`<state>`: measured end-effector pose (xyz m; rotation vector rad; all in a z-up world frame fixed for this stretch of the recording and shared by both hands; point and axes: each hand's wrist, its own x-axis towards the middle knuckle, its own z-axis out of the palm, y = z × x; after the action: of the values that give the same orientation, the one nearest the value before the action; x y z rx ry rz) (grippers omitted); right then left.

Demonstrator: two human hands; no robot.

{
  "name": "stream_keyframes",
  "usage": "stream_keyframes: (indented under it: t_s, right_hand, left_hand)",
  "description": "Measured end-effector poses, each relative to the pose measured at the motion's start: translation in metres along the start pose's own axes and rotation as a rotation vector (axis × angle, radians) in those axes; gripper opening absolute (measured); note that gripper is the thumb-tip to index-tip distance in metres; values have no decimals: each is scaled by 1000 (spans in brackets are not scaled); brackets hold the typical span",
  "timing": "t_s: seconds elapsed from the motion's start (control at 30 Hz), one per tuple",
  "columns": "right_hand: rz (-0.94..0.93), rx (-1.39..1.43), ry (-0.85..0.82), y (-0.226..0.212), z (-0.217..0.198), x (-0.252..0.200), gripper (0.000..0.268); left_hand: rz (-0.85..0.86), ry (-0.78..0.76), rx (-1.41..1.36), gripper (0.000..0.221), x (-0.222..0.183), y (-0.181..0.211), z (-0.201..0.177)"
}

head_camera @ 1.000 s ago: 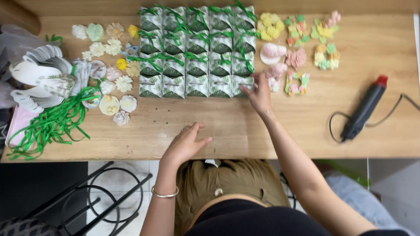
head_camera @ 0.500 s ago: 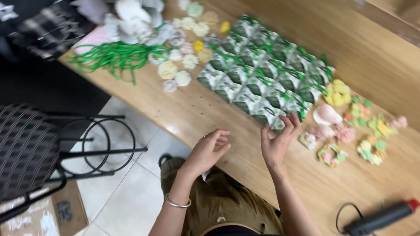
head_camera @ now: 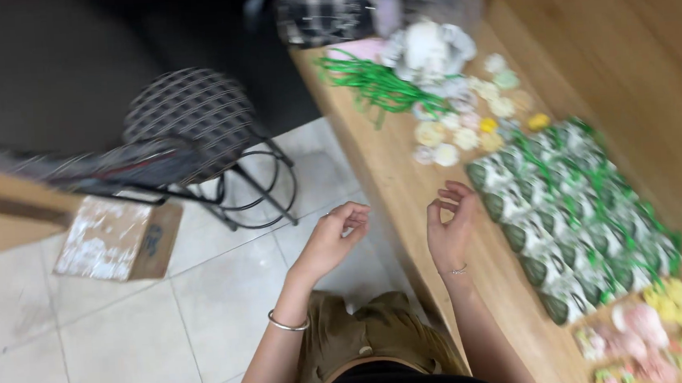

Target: Selecting a green packaged candle from a shelf and placing it on a production desk among other supplies.

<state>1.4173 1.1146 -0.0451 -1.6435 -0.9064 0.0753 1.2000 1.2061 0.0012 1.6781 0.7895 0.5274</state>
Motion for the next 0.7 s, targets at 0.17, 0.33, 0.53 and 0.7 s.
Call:
stream_keyframes:
  t_s: [0.17, 0.33, 0.53, 0.7]
  right_hand:
    - [-19, 189, -320, -43, 105, -22, 30]
    - [-70, 338, -616, -114, 202, -65, 24]
    - [-148, 534, -1001, -182, 292, -119, 17]
    - [-217, 555, -1269, -222, 353, -166, 13]
  left_hand:
    - [-46, 266, -15, 26, -53, -27, -96]
    - [-122, 486, -25, 28, -112, -42, -177]
    - [-124, 826, 9, 27, -196, -50, -234]
    - [-166, 1071, -47, 27, -263, -71, -246]
